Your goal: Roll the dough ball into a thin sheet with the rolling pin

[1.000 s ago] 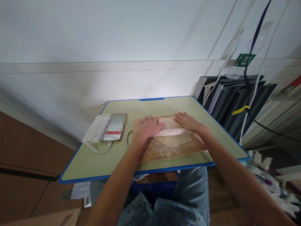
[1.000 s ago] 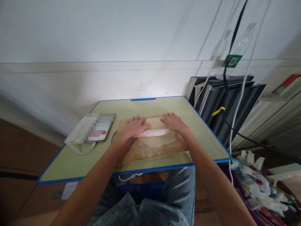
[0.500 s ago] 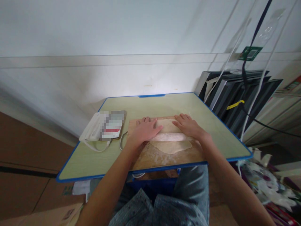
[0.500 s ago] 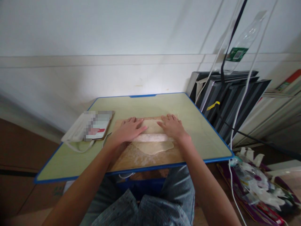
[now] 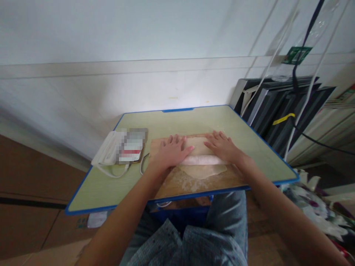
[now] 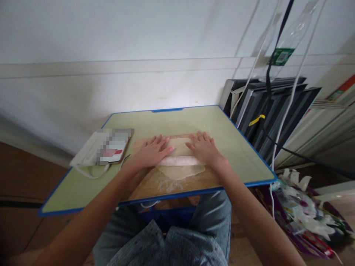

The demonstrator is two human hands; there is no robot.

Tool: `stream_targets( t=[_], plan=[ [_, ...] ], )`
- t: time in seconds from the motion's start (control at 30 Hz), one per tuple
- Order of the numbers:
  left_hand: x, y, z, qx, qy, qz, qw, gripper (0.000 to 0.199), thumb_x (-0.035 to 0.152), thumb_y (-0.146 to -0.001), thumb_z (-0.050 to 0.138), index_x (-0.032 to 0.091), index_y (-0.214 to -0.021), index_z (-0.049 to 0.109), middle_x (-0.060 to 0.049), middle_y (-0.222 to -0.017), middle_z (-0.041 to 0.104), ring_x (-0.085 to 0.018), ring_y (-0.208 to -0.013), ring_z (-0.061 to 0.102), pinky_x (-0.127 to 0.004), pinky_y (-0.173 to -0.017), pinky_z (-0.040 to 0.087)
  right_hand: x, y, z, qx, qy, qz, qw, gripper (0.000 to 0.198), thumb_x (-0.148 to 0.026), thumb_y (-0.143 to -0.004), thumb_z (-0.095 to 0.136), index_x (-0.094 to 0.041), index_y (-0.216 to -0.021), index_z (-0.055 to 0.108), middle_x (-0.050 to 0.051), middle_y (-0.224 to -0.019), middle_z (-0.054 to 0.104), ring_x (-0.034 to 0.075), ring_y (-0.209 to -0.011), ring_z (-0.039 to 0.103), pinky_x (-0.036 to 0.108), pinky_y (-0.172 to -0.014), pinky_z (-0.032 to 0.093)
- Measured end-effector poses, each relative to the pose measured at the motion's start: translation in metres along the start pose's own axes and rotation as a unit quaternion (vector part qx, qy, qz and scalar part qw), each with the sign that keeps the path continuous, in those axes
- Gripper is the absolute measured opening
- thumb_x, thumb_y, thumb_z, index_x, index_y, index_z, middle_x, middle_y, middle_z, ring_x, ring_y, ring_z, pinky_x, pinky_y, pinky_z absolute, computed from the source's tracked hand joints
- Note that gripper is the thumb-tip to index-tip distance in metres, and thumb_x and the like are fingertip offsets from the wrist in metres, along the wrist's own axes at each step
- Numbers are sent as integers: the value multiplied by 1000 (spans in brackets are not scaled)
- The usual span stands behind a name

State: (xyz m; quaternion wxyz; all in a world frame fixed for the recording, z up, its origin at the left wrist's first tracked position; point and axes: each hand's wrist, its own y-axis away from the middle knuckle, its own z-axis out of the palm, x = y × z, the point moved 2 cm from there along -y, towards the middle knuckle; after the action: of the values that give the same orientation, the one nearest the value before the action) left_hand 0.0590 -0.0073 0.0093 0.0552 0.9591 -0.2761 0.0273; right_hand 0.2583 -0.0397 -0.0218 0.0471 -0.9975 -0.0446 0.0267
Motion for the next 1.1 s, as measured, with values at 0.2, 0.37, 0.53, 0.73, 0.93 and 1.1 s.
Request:
stream_targets(
  t=[0.2, 0.37, 0.53, 0.73, 0.93, 1.1],
  plan=[
    [6, 17, 0, 50, -11, 10, 999, 69, 61, -90, 18, 18, -144, 24, -14, -151, 20, -32, -139, 11, -54, -109, 15, -10, 15, -10, 0, -14, 40, 999, 60, -52, -92, 16, -21, -142, 31, 15, -148, 29, 35, -136, 20, 58, -101, 29],
    [5, 14, -1, 30, 7, 13, 999, 69, 62, -90, 21, 18, -144, 25, -16, -150, 22, -33, -139, 14, -52, -109, 18, -12, 17, -12, -5, -21, 43, 999, 60, -50, -93, 17, -19, -143, 29, 16, -149, 26, 35, -136, 18, 60, -102, 27],
    [-1, -1, -4, 20, 16, -33, 999, 67, 55, -93, 18, 12, -144, 21, -22, -149, 18, -36, -137, 15, -55, -105, 24, -14, 7, -16, -9, -15, 50, 999, 58, -47, -93, 24, -17, -142, 31, 18, -150, 23, 38, -137, 11, 62, -102, 23],
    [12, 37, 1, 60, -33, 29, 997, 61, 52, -93, 23, 20, -144, 24, -13, -151, 22, -31, -139, 13, -52, -110, 13, -24, 42, -19, 6, 5, 9, 1000, 54, -42, -94, 20, -23, -145, 25, 11, -153, 17, 30, -139, 4, 55, -108, 16],
    [-4, -7, -1, -26, -4, -35, 999, 66, 56, -90, 27, 18, -144, 23, -16, -150, 21, -32, -138, 18, -52, -106, 24, -10, 3, -10, -42, 9, 42, 998, 57, -45, -93, 24, -20, -144, 26, 14, -151, 23, 36, -137, 14, 60, -102, 24],
    [-5, -10, -4, 8, -11, -58, 998, 66, 51, -92, 24, 14, -146, 16, -19, -152, 8, -35, -139, 3, -58, -106, 16, -12, 5, -10, -36, 13, 45, 998, 60, -50, -93, 19, -20, -146, 22, 14, -151, 22, 35, -137, 14, 57, -103, 24]
  ],
)
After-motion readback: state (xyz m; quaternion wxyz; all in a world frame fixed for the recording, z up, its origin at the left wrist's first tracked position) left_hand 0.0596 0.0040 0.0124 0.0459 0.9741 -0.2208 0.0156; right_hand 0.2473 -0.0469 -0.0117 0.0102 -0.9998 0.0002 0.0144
